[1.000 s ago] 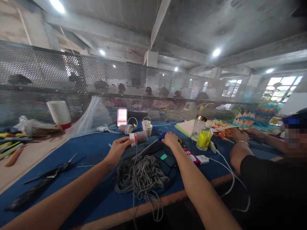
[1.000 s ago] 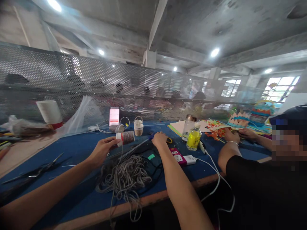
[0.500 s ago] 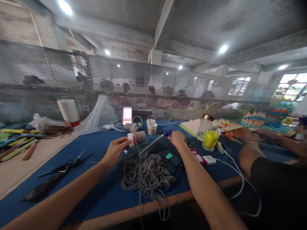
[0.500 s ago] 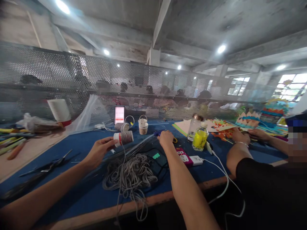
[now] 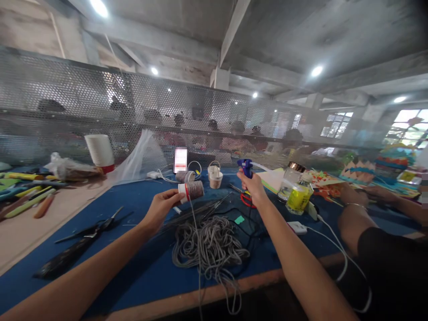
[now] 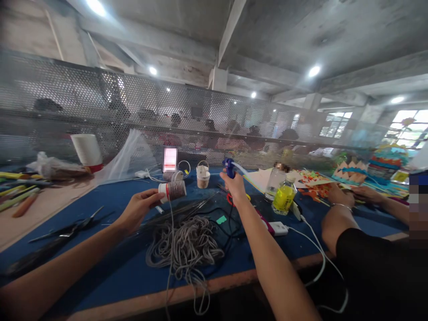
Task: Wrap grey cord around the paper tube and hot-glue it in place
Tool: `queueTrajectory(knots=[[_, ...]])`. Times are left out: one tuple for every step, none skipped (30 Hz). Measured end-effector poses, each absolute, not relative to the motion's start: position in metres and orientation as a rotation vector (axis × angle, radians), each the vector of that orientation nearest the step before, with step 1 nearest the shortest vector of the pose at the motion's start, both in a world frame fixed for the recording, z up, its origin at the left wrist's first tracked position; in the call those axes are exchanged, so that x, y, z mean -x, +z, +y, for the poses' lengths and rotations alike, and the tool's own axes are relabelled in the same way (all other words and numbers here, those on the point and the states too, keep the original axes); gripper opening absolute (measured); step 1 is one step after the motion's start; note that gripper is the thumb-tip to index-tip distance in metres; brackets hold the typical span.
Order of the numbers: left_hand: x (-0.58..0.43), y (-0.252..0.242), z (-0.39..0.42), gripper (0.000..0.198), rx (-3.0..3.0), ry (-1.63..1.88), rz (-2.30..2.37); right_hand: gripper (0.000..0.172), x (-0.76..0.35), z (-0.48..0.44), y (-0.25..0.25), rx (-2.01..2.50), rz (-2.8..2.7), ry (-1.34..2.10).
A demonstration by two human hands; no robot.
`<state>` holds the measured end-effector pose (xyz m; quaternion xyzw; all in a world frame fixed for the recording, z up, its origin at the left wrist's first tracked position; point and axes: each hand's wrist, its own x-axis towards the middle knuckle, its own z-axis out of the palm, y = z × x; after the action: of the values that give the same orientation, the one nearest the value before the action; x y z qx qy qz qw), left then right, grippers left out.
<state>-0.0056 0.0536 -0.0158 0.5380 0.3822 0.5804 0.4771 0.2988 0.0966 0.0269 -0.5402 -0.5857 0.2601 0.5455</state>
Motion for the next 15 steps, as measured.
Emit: queueTrajectory(knots=[[0.006, -0.016, 0.054, 0.027, -1.315, 1.414, 0.933, 0.045, -0.292, 0.091, 0.026, 1.225, -1.391, 0.662], [0.006, -0.016, 0.054, 0.027, -1.318, 1.41, 0.934, 0.044, -0.286, 0.085, 0.024, 1.16, -1.404, 0.714], [0.006, -0.016, 0.053, 0.027, -1.322, 1.406, 0.935, 0.042, -0.28, 0.079, 0.023, 1.023, -1.404, 0.828], [0.006, -0.016, 0.053, 0.027, -1.326, 1.402, 0.935, 0.041, -0.274, 0.073, 0.021, 0.904, -1.401, 0.937], [0.006, -0.016, 0.053, 0.027, -1.33, 1.399, 0.934, 0.04, -0.268, 0.067, 0.018, 0.815, -1.398, 1.021], [0.006, -0.016, 0.053, 0.028, -1.332, 1.397, 0.934, 0.038, -0.264, 0.062, 0.016, 0.758, -1.393, 1.088], [0.006, -0.017, 0.053, 0.028, -1.335, 1.397, 0.937, 0.037, -0.259, 0.058, 0.014, 0.734, -1.398, 1.136], [0.006, -0.017, 0.053, 0.028, -1.337, 1.395, 0.943, 0.036, -0.255, 0.055, 0.013, 0.732, -1.414, 1.165], [0.006, -0.017, 0.053, 0.028, -1.34, 1.393, 0.95, 0.035, -0.251, 0.052, 0.011, 0.745, -1.437, 1.176], [0.006, -0.018, 0.054, 0.029, -1.343, 1.391, 0.957, 0.033, -0.247, 0.049, 0.01, 0.769, -1.469, 1.173], [0.006, -0.018, 0.054, 0.029, -1.347, 1.391, 0.965, 0.032, -0.243, 0.046, 0.009, 0.801, -1.506, 1.152], [0.006, -0.018, 0.054, 0.03, -1.352, 1.39, 0.969, 0.032, -0.239, 0.043, 0.009, 0.838, -1.542, 1.118], [0.006, -0.019, 0.054, 0.031, -1.358, 1.388, 0.967, 0.032, -0.236, 0.041, 0.009, 0.876, -1.577, 1.079], [0.007, -0.019, 0.054, 0.031, -1.365, 1.387, 0.961, 0.033, -0.233, 0.038, 0.008, 0.907, -1.611, 1.042], [0.007, -0.019, 0.054, 0.031, -1.373, 1.387, 0.956, 0.034, -0.231, 0.035, 0.008, 0.929, -1.645, 1.012]])
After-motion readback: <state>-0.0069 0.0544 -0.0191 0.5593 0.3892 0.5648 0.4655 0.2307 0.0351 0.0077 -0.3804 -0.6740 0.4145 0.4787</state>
